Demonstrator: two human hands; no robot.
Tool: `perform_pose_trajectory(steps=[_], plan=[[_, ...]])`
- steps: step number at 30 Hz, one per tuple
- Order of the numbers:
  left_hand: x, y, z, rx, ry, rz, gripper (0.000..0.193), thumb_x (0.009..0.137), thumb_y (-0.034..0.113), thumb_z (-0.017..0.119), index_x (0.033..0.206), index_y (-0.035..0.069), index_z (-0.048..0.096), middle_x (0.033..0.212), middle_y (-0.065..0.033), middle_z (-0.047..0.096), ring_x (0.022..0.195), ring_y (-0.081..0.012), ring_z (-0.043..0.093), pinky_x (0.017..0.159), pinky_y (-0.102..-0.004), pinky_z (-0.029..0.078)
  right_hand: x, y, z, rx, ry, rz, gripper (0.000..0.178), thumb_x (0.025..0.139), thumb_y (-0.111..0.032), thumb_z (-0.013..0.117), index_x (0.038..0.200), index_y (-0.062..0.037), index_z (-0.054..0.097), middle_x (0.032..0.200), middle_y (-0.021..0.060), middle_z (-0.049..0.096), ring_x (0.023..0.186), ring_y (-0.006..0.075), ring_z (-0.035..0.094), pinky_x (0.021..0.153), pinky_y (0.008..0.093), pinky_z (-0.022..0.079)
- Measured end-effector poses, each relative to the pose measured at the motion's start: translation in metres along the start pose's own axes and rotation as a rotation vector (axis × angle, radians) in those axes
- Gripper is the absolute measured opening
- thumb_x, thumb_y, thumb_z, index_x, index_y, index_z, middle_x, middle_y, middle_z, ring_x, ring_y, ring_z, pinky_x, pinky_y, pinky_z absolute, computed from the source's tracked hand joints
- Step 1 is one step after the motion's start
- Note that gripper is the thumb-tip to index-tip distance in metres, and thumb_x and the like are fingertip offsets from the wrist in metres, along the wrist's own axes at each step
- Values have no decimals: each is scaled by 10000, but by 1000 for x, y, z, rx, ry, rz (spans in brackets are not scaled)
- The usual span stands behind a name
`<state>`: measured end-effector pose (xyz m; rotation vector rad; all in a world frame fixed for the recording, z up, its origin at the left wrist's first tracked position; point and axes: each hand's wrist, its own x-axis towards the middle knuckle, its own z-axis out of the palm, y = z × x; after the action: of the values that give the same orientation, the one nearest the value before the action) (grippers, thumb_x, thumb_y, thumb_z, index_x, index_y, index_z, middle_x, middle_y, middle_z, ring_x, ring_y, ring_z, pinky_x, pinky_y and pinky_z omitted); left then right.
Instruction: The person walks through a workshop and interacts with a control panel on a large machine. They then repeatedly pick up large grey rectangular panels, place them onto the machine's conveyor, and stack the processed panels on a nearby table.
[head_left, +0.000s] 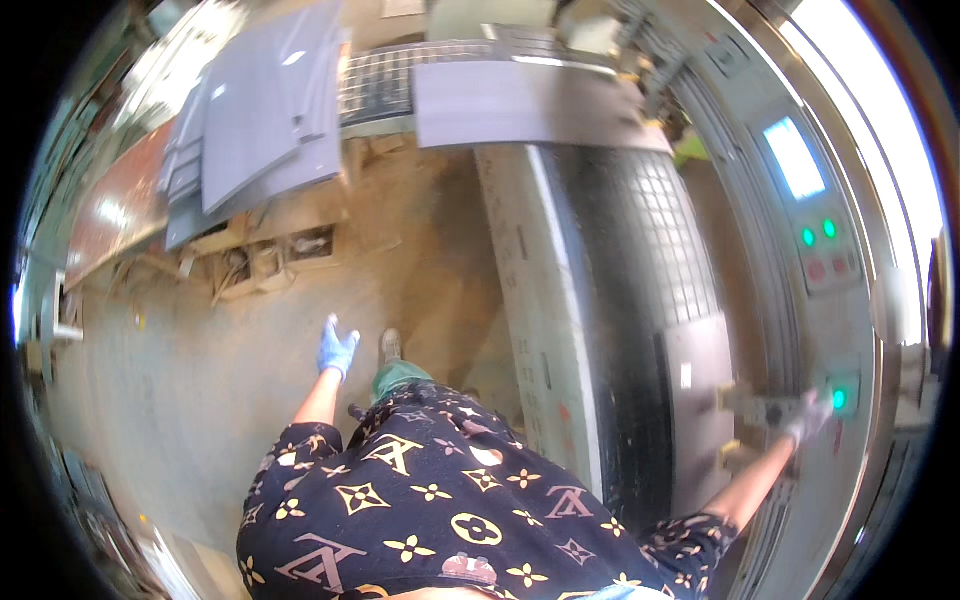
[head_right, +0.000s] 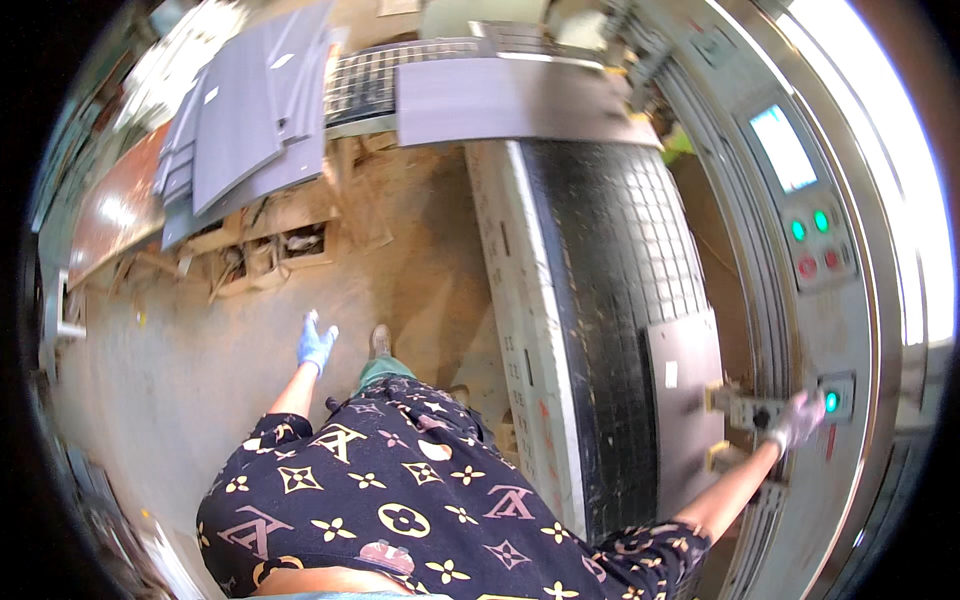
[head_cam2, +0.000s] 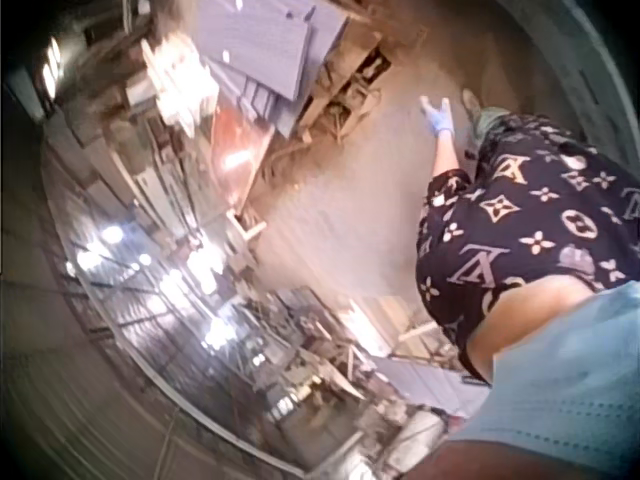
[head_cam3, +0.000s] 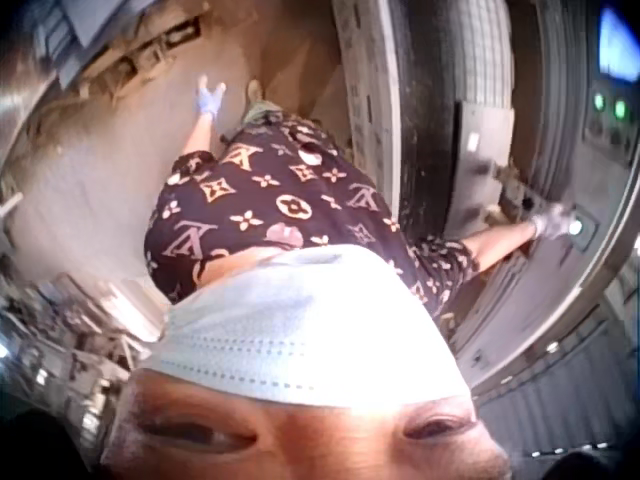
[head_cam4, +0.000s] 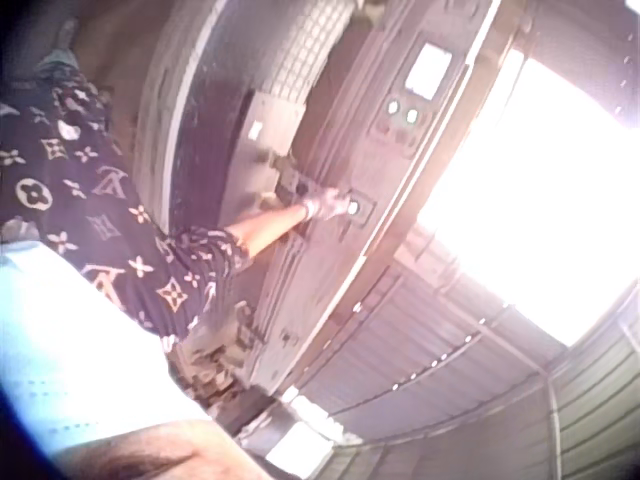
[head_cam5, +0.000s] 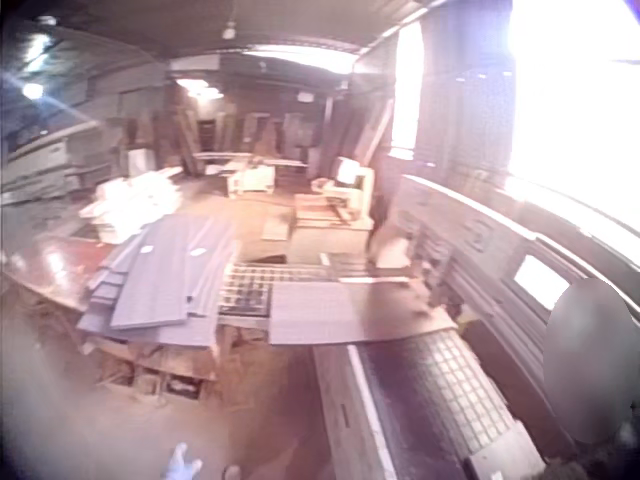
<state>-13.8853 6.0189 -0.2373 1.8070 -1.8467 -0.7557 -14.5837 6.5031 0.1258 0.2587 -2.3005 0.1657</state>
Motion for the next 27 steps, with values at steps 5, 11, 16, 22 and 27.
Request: perform_pose_trajectory(steps=[5,11,16,22,27], plan=[[119,97,-127,293,525,123,768,633,261,698,1281,156,301,1328,-155,283,1219,-318,276,997,-410,251,-115,-159,-31,370,0,55,269,823,-168,484,1044,-17,515,1084,160,509,1028,281,486,883,339,402],[291,117,-194,680,381,372,659,649,281,649,1245,207,376,1333,-128,279,1240,-312,229,1030,-438,144,-294,-283,35,728,-444,228,322,788,-107,513,1056,72,500,998,183,536,923,263,510,854,331,393],[370,93,-194,751,262,454,659,661,144,603,1270,232,366,1311,-87,344,1205,-287,309,1021,-447,170,-376,-393,47,1004,-832,401,284,794,-69,530,1060,27,505,1031,124,531,944,201,491,861,311,379],[359,101,-209,601,279,634,582,659,118,582,1213,230,444,1258,-29,435,1137,-196,415,1010,-427,219,-381,-524,66,1178,-1131,273,280,773,-21,549,1049,13,517,985,92,555,903,172,513,832,284,397],[312,165,-223,199,468,641,447,630,81,625,1060,195,574,1125,-32,547,1020,-231,519,953,-379,351,-361,-661,96,1263,-1419,-90,266,785,-76,561,1033,12,527,1002,84,570,941,169,532,844,268,407]])
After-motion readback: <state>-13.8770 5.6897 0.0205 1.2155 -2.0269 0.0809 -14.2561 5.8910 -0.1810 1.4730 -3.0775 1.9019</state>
